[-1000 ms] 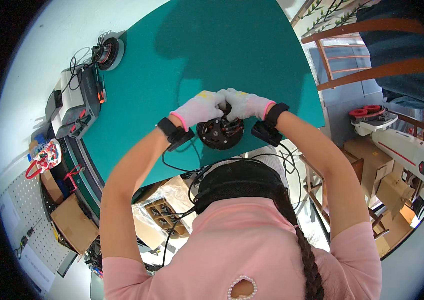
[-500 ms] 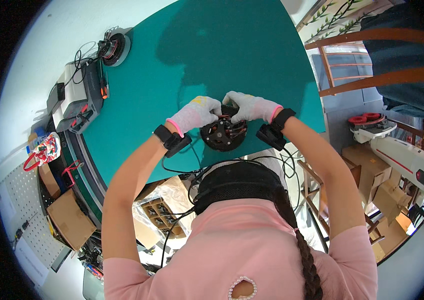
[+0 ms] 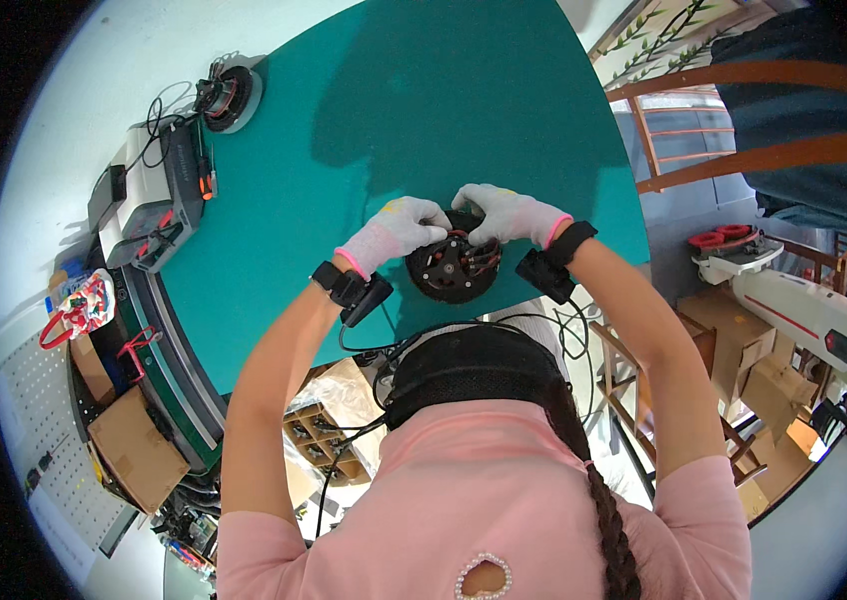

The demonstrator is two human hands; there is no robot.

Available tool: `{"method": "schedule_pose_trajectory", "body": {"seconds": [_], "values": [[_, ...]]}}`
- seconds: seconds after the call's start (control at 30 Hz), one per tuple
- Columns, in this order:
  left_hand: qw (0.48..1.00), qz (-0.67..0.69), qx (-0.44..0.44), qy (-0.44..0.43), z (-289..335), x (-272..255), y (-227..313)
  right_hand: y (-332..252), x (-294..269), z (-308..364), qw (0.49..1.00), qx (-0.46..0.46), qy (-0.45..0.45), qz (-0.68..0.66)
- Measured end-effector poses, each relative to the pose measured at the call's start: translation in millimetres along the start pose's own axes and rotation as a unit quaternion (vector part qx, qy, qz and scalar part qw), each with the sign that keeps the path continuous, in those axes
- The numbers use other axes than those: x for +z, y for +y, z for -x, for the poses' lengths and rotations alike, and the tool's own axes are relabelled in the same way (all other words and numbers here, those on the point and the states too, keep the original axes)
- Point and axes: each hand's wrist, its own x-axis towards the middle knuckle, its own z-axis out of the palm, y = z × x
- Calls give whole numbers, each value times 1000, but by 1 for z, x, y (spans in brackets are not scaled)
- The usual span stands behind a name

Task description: The recorder is assembling components of electric motors, including installing housings and managing wiring.

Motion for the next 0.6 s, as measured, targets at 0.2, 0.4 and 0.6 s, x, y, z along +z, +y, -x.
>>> {"method": "schedule_pose_trajectory", "body": {"seconds": [0.2,0.4,0.6], "values": [[1000,-18,21,11,-3,2,4,-9,-3,-4,996,31,-21,77],[993,100,-7,62,17,-6,-5,-9,-5,11,993,49,-18,-102],[988,124,-3,97,55,-9,-17,4,-2,18,986,30,47,-157]]}}
